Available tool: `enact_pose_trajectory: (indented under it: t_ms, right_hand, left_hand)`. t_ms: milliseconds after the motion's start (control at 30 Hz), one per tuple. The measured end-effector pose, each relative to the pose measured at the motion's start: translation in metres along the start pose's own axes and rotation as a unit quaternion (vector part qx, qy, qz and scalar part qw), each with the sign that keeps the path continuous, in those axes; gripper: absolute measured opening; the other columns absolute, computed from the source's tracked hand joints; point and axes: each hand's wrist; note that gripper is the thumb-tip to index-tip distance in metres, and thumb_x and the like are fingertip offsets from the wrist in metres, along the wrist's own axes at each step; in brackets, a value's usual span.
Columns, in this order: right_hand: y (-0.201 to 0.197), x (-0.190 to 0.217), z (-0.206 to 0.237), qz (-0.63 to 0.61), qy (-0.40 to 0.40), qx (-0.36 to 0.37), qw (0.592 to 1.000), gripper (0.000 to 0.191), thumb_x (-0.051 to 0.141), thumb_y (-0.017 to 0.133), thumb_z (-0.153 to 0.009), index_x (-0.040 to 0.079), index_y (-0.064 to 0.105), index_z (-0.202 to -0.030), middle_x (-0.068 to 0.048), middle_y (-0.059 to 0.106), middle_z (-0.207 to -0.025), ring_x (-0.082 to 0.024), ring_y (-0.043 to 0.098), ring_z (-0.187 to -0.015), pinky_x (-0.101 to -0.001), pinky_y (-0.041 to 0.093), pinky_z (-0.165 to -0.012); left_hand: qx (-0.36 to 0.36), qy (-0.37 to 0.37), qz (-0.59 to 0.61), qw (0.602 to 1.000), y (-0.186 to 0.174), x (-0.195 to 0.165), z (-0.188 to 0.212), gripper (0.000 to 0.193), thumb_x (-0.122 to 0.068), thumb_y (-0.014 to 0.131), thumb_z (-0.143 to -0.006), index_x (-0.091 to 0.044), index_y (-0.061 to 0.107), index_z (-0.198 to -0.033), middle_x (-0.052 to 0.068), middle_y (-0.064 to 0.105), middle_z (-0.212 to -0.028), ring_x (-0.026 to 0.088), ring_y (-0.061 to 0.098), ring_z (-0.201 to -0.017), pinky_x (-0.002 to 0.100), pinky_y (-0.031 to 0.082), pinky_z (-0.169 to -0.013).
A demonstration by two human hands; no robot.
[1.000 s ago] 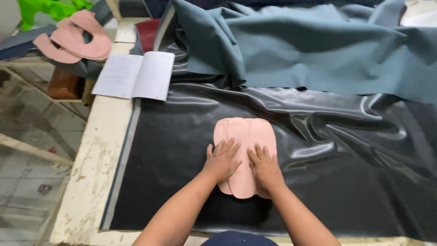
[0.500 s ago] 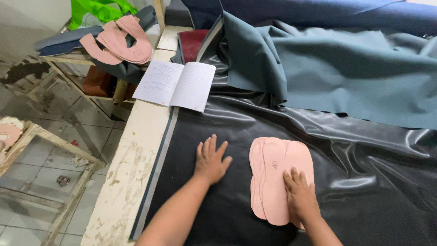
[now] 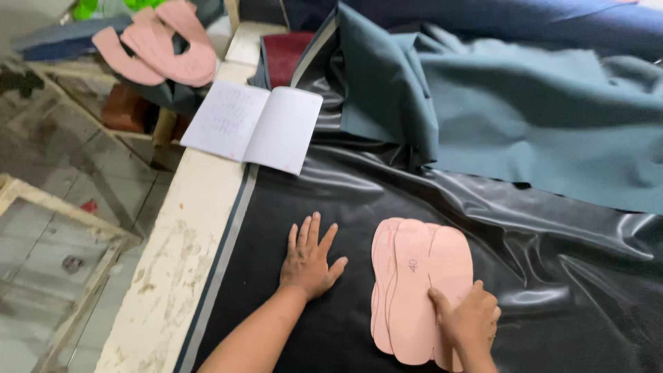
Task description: The person places pink paper sandal-sole templates on a black sheet material and traces around them with a pointed stylus, marking outlines for sandal soles. They reposition the templates, smooth them flat by hand, briefly pick up scissors, and continue tracing additional outlines across the sheet.
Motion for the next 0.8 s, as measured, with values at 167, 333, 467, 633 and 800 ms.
enact_pose_trajectory:
  t_ms: [167,333,467,633,800]
  right_hand:
    - [-0.003,-0.005,-0.010,-0.071,-0.012,-0.066,0.995,0.089,0.055,0.093,-0.063,-0.001,0.063,-0.124,-0.026,0.062,-0.120,-0.044,0.057,-0.116,-0.0542,0.051,-0.092]
    - [-0.001,-0.013,0.006,-0.397,-0.020,-0.031,0.917,0.051,0.031,0.083,-0.080,-0.001,0.064,-0.116,-0.010,0.069,-0.097,-0.023,0.067,-0.085,-0.0389,0.052,-0.078]
    - [-0.008,0.002,0.051,-0.614,-0.081,0.156,0.770,0.021,0.019,0.073,-0.093,0.001,0.069,-0.102,-0.002,0.067,-0.086,-0.012,0.060,-0.075,-0.0287,0.048,-0.068]
    - [-0.003,0.053,0.123,-0.461,-0.162,0.116,0.865,0.026,0.020,0.077,-0.089,0.001,0.074,-0.107,-0.005,0.068,-0.092,-0.013,0.059,-0.075,-0.0289,0.050,-0.069]
    - [0.032,0.068,0.173,-0.232,-0.218,-0.021,0.948,0.038,0.029,0.071,-0.092,0.016,0.071,-0.127,-0.004,0.070,-0.119,-0.022,0.066,-0.079,-0.0337,0.054,-0.078]
  left_hand:
    - [-0.020,0.012,0.001,1.000,0.012,0.005,-0.001,0.083,-0.058,0.054,-0.091,-0.019,0.026,-0.159,0.019,0.006,-0.167,0.032,0.001,-0.155,0.050,-0.001,-0.123]
    - [-0.081,0.047,0.068,0.993,0.016,0.017,0.003,0.082,-0.059,0.058,-0.090,-0.018,0.034,-0.157,0.017,0.016,-0.168,0.033,0.007,-0.156,0.050,0.001,-0.126]
    - [-0.149,0.110,0.256,0.949,0.008,0.034,0.021,0.082,-0.054,0.063,-0.094,-0.009,0.037,-0.157,0.023,0.035,-0.160,0.038,0.024,-0.151,0.051,0.013,-0.123]
    - [-0.032,0.033,0.508,0.860,0.004,0.077,0.089,0.043,-0.029,0.062,-0.096,-0.003,0.067,-0.130,0.014,0.077,-0.115,0.023,0.072,-0.106,0.034,0.054,-0.095]
    - [-0.063,-0.090,0.577,0.810,0.017,0.154,0.167,0.034,-0.013,0.055,-0.099,0.005,0.064,-0.127,0.014,0.078,-0.106,0.020,0.073,-0.094,0.032,0.057,-0.086]
Point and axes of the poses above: each hand's wrist, its own z-axis away from the middle knuckle, its own y-axis out of the palm, x = y × z
